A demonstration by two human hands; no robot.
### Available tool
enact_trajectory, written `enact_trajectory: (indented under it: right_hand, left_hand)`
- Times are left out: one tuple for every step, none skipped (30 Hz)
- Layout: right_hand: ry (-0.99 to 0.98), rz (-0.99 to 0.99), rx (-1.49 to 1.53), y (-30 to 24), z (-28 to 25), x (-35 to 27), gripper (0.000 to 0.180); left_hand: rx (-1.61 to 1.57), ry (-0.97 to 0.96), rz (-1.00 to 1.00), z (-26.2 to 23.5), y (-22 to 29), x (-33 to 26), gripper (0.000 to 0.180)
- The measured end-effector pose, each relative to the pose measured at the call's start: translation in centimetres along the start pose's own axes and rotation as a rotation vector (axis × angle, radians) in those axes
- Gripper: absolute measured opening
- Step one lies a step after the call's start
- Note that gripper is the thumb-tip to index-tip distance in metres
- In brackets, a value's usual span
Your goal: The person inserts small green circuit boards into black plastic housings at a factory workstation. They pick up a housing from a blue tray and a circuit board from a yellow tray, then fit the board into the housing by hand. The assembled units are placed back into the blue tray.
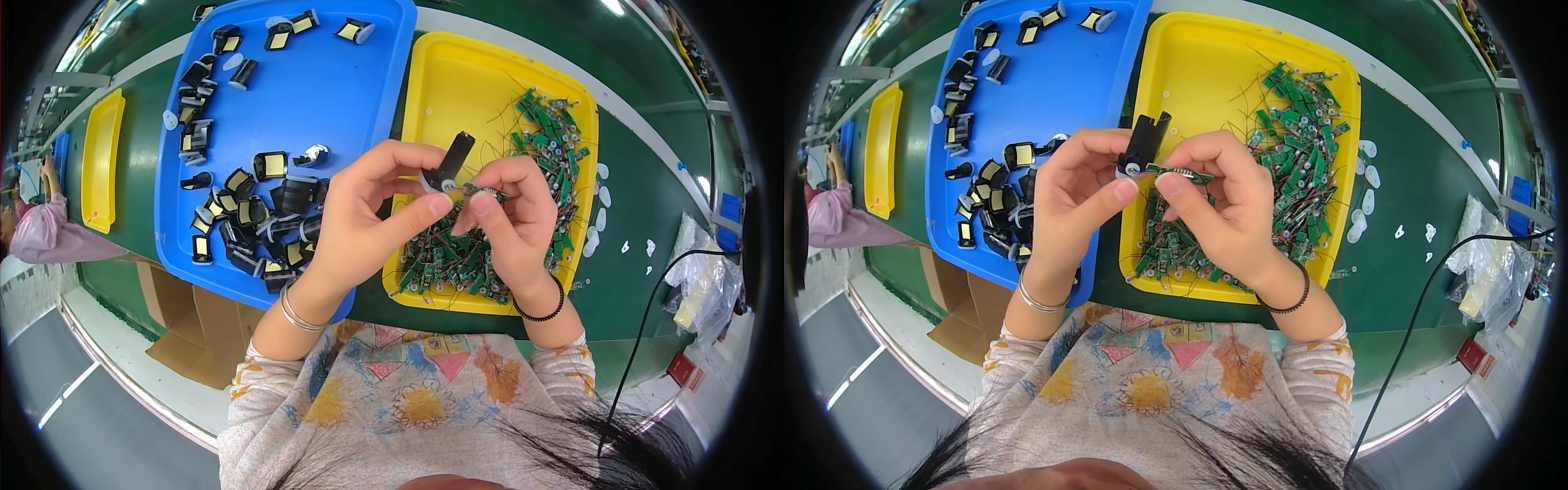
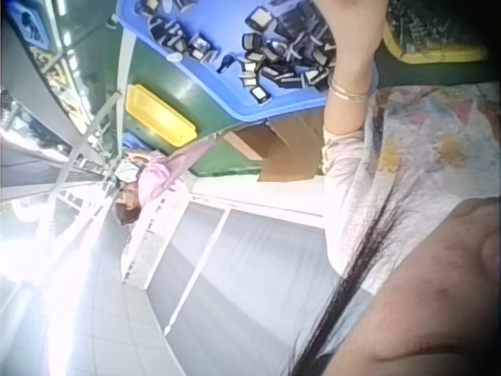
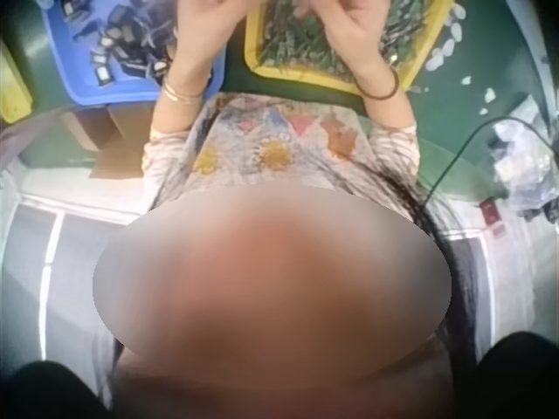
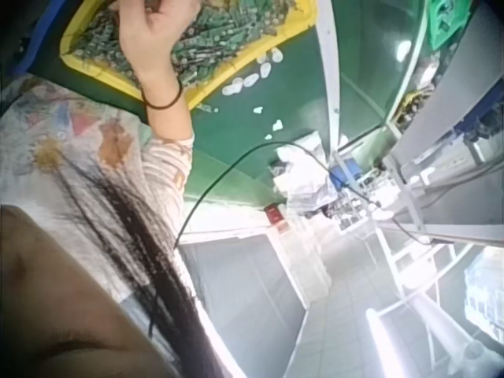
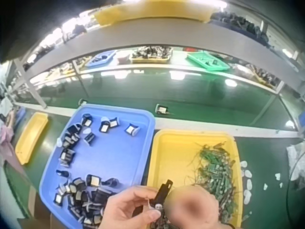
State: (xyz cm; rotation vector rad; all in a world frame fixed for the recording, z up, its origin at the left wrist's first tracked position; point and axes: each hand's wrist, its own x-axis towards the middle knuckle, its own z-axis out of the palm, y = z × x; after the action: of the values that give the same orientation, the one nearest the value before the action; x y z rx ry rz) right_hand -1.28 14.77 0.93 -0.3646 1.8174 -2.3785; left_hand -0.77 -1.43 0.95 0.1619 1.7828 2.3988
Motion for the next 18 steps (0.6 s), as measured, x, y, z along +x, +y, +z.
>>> enact_trajectory:
  right_hand:
    - [0.021,-0.009,0.003,0.10,0.10,-0.07,0.015]
    - [0.042,-0.020,0.006,0.20,0.11,-0.12,0.014]
    - [0.034,-0.097,-0.069,0.41,-0.12,-0.04,0.014]
    - [0.026,-0.174,-0.145,0.71,-0.49,0.14,0.013]
    - [0.017,-0.251,-0.219,0.89,-0.68,0.23,0.013]
    - [0.027,-0.231,-0.199,0.88,-0.69,0.19,0.013]
    - [0.038,-0.212,-0.179,0.84,-0.67,0.10,0.012]
    - [0.049,-0.192,-0.159,0.78,-0.63,0.02,0.012]
    - [0.053,-0.155,-0.155,0.58,-0.57,-0.01,0.012]
    - [0.057,-0.119,-0.149,0.28,-0.49,-0.01,0.012]
    - [0.062,-0.084,-0.146,0.10,-0.46,-0.01,0.011]
    - [0.061,-0.063,-0.103,0.13,-0.47,-0.05,0.011]
    - [0.059,-0.043,-0.060,0.19,-0.48,-0.08,0.010]
    - [0.056,-0.022,-0.016,0.25,-0.51,-0.11,0.010]
    - [0.058,-0.004,-0.006,0.22,-0.55,-0.10,0.009]
    - [0.059,0.014,0.003,0.16,-0.61,-0.06,0.009]
    - [0.061,0.032,0.012,0.09,-0.64,-0.05,0.009]
    - [0.065,0.041,0.023,0.06,-0.62,-0.08,0.008]
  left_hand:
    - [0.008,0.007,-0.004,0.05,-0.05,-0.04,0.028]
    - [-0.001,0.009,-0.020,0.10,-0.09,-0.04,0.028]
    - [-0.009,0.011,-0.036,0.15,-0.12,-0.04,0.029]
    - [-0.018,0.013,-0.052,0.20,-0.16,-0.02,0.029]
    - [-0.018,0.016,-0.053,0.22,-0.21,-0.01,0.029]
    - [-0.018,0.018,-0.055,0.23,-0.27,-0.01,0.029]
    - [-0.019,0.020,-0.056,0.25,-0.34,-0.01,0.029]
    - [0.002,0.022,-0.044,0.26,-0.41,-0.02,0.029]
    - [0.023,0.023,-0.031,0.26,-0.48,-0.05,0.029]
    - [0.044,0.025,-0.018,0.28,-0.51,-0.06,0.029]
    - [0.063,0.030,-0.012,0.34,-0.50,-0.06,0.029]
    - [0.081,0.035,-0.006,0.41,-0.49,-0.09,0.029]
    - [0.099,0.040,0.000,0.46,-0.48,-0.10,0.029]
    - [0.109,0.039,0.012,0.49,-0.47,-0.09,0.029]
    - [0.118,0.039,0.025,0.52,-0.45,-0.07,0.029]
    - [0.127,0.038,0.038,0.55,-0.44,-0.06,0.029]
    - [0.128,0.041,0.042,0.59,-0.46,-0.06,0.029]
    - [0.130,0.045,0.046,0.64,-0.49,-0.06,0.028]
